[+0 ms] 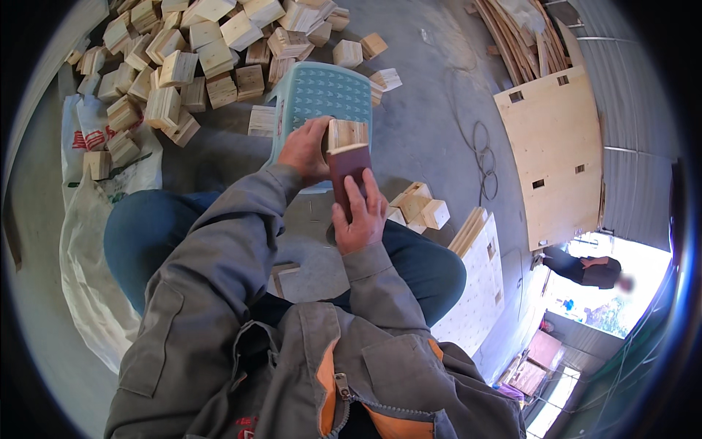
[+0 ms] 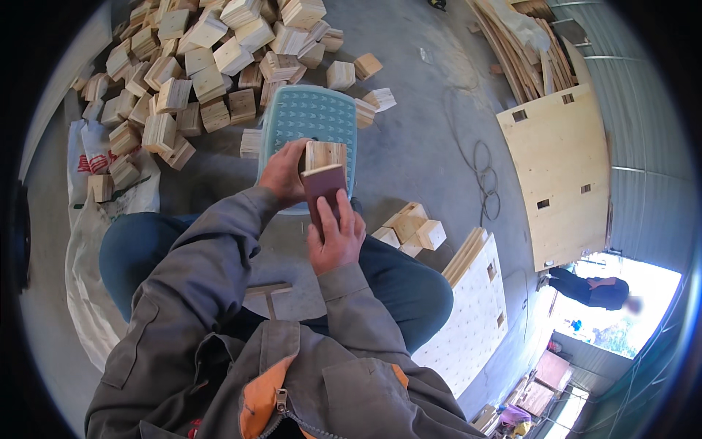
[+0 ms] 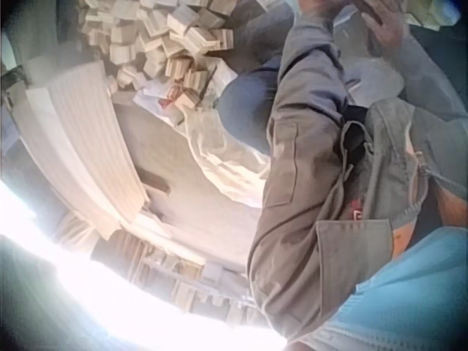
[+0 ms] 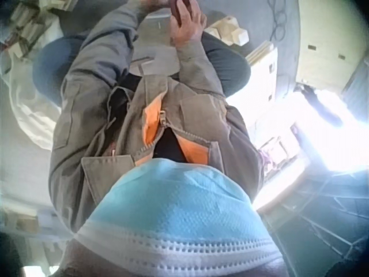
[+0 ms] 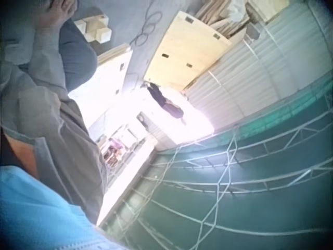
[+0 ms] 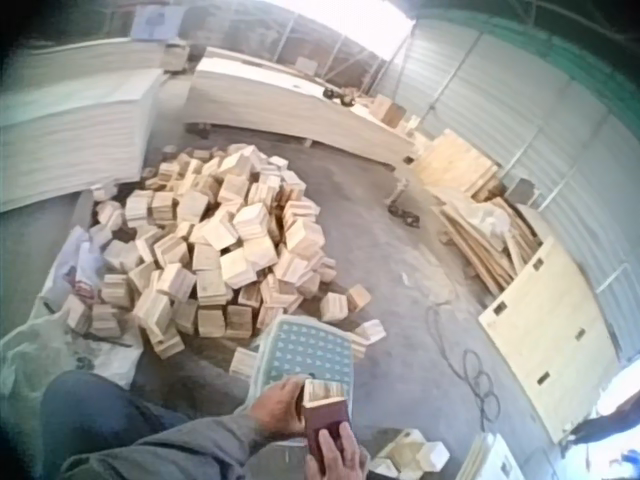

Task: The person sits on the floor and sands small wooden blocks one by one using a sanding block. They pick each block from a nearby pile, rub all sides against the sanding block, and place the finished pieces into a separate stack.

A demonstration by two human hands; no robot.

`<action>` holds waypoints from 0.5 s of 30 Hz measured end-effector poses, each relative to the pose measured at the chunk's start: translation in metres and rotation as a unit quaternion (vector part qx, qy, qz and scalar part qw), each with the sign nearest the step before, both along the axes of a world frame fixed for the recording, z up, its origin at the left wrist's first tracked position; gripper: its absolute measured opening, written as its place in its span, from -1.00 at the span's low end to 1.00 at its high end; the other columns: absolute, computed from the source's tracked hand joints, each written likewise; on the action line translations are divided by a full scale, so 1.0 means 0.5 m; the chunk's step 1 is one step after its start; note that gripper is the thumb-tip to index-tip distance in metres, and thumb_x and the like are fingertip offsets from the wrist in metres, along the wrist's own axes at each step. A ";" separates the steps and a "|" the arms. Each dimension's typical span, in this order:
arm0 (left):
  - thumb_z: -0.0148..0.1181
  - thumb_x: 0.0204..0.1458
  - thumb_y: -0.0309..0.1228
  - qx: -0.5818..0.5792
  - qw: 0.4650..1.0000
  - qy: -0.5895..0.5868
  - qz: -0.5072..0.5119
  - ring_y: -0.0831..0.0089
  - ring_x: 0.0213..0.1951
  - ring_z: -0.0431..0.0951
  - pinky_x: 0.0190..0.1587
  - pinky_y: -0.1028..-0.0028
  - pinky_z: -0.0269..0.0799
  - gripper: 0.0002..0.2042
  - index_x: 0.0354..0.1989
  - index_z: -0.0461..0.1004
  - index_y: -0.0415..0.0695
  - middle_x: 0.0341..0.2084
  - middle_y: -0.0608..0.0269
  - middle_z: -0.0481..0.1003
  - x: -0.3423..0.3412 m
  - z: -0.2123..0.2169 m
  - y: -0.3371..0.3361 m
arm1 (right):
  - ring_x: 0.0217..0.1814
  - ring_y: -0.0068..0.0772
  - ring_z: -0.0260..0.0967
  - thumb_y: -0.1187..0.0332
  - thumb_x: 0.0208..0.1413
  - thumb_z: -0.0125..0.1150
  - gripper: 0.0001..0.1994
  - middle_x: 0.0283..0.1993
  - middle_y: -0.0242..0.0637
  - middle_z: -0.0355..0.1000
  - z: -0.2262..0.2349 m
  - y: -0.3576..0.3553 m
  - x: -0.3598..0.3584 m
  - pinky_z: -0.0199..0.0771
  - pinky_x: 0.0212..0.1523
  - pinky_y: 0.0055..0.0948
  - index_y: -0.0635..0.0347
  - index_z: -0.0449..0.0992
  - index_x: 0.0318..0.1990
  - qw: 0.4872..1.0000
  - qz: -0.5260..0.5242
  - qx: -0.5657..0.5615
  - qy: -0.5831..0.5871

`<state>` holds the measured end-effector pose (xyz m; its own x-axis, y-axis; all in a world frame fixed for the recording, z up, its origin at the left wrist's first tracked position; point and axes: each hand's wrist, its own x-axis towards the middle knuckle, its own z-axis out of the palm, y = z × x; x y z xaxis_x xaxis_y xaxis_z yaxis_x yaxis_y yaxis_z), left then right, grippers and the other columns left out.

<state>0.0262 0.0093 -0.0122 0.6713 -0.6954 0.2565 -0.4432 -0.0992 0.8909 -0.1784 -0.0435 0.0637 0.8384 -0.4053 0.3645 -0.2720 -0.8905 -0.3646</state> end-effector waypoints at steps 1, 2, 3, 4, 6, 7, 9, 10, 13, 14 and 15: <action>0.67 -0.18 -0.15 -0.002 1.000 -0.008 0.001 -0.17 0.19 0.54 0.25 0.04 0.48 -0.11 0.36 0.33 -0.11 0.15 -0.10 0.50 -0.003 0.007 0.001 | 0.38 0.12 0.28 0.38 0.04 0.48 -0.32 0.61 -0.07 0.21 -0.003 -0.016 0.014 0.30 0.40 0.08 -0.09 0.53 0.40 1.000 -0.003 -0.008 -0.005; 0.68 -0.19 -0.18 -0.006 1.000 -0.017 0.002 -0.19 0.16 0.55 0.22 0.04 0.51 -0.11 0.35 0.33 -0.09 0.13 -0.10 0.51 -0.005 0.011 0.001 | 0.37 0.14 0.31 0.36 0.07 0.46 -0.34 0.62 -0.10 0.20 0.005 -0.033 0.035 0.30 0.40 0.09 -0.10 0.53 0.40 1.000 -0.010 -0.020 -0.002; 0.69 -0.22 -0.20 -0.005 1.000 -0.015 0.002 -0.18 0.17 0.54 0.23 0.04 0.50 -0.09 0.36 0.32 -0.09 0.14 -0.09 0.50 -0.004 0.012 0.000 | 0.35 0.15 0.34 0.34 0.10 0.44 -0.36 0.61 -0.10 0.22 0.008 -0.058 0.061 0.31 0.39 0.09 -0.10 0.53 0.41 0.999 -0.021 -0.034 0.012; 0.70 -0.25 -0.22 0.002 1.000 -0.016 0.003 -0.18 0.18 0.54 0.24 0.04 0.50 -0.07 0.36 0.31 -0.08 0.15 -0.08 0.50 -0.003 0.009 0.005 | 0.42 0.14 0.33 0.34 0.12 0.41 -0.37 0.58 -0.06 0.26 0.004 -0.088 0.094 0.29 0.42 0.05 -0.07 0.52 0.42 0.999 -0.028 -0.022 0.020; 0.70 -0.30 -0.25 0.018 1.000 -0.005 -0.003 -0.17 0.20 0.52 0.26 0.04 0.48 -0.04 0.37 0.30 -0.07 0.16 -0.07 0.49 -0.003 0.012 0.010 | 0.52 0.09 0.32 0.31 0.17 0.38 -0.38 0.55 -0.03 0.31 0.006 -0.148 0.166 0.26 0.47 0.00 -0.04 0.51 0.44 0.997 -0.061 -0.009 0.040; 0.70 -0.32 -0.26 0.029 1.000 0.005 -0.010 -0.16 0.21 0.52 0.27 0.05 0.47 -0.02 0.38 0.29 -0.07 0.17 -0.06 0.48 -0.002 0.019 0.011 | 0.53 0.06 0.31 0.28 0.19 0.36 -0.39 0.55 -0.05 0.32 0.007 -0.179 0.199 0.25 0.48 0.00 -0.04 0.50 0.44 0.995 -0.085 -0.008 0.052; 0.71 -0.35 -0.27 0.039 0.999 0.012 -0.017 -0.15 0.22 0.51 0.30 0.05 0.45 0.00 0.39 0.29 -0.06 0.18 -0.05 0.48 0.001 0.028 0.009 | 0.45 0.10 0.33 0.24 0.17 0.37 -0.38 0.58 -0.22 0.29 0.010 -0.242 0.251 0.31 0.46 0.00 -0.19 0.51 0.44 0.987 -0.126 0.027 0.098; 0.71 -0.35 -0.27 0.040 0.999 0.013 -0.019 -0.15 0.23 0.50 0.31 0.05 0.45 0.01 0.39 0.28 -0.06 0.18 -0.05 0.48 0.000 0.027 0.007 | 0.40 0.12 0.35 0.22 0.17 0.37 -0.38 0.60 -0.30 0.27 0.013 -0.254 0.262 0.34 0.46 0.00 -0.26 0.51 0.44 0.981 -0.144 0.044 0.123; 0.70 -0.35 -0.28 0.042 0.999 0.006 -0.014 -0.14 0.23 0.50 0.32 0.05 0.44 0.01 0.40 0.28 -0.06 0.19 -0.05 0.47 -0.001 0.020 0.011 | 0.42 0.12 0.33 0.22 0.19 0.34 -0.38 0.61 -0.25 0.25 0.003 -0.238 0.251 0.33 0.47 -0.04 -0.22 0.49 0.46 0.983 -0.147 0.023 0.109; 0.70 -0.35 -0.28 0.041 0.999 0.003 -0.013 -0.14 0.24 0.50 0.32 0.05 0.44 0.01 0.40 0.27 -0.07 0.20 -0.05 0.47 -0.002 0.019 0.011 | 0.43 0.12 0.33 0.22 0.20 0.35 -0.37 0.61 -0.23 0.25 -0.006 -0.236 0.233 0.31 0.48 -0.03 -0.21 0.49 0.47 0.986 -0.136 0.018 0.091; 0.69 -0.35 -0.28 0.033 0.999 -0.003 -0.011 -0.14 0.23 0.50 0.32 0.05 0.44 0.01 0.40 0.27 -0.07 0.20 -0.05 0.47 -0.003 0.020 0.008 | 0.43 0.13 0.33 0.22 0.20 0.35 -0.37 0.61 -0.21 0.24 -0.018 -0.232 0.209 0.30 0.48 -0.02 -0.20 0.48 0.47 0.989 -0.126 0.014 0.072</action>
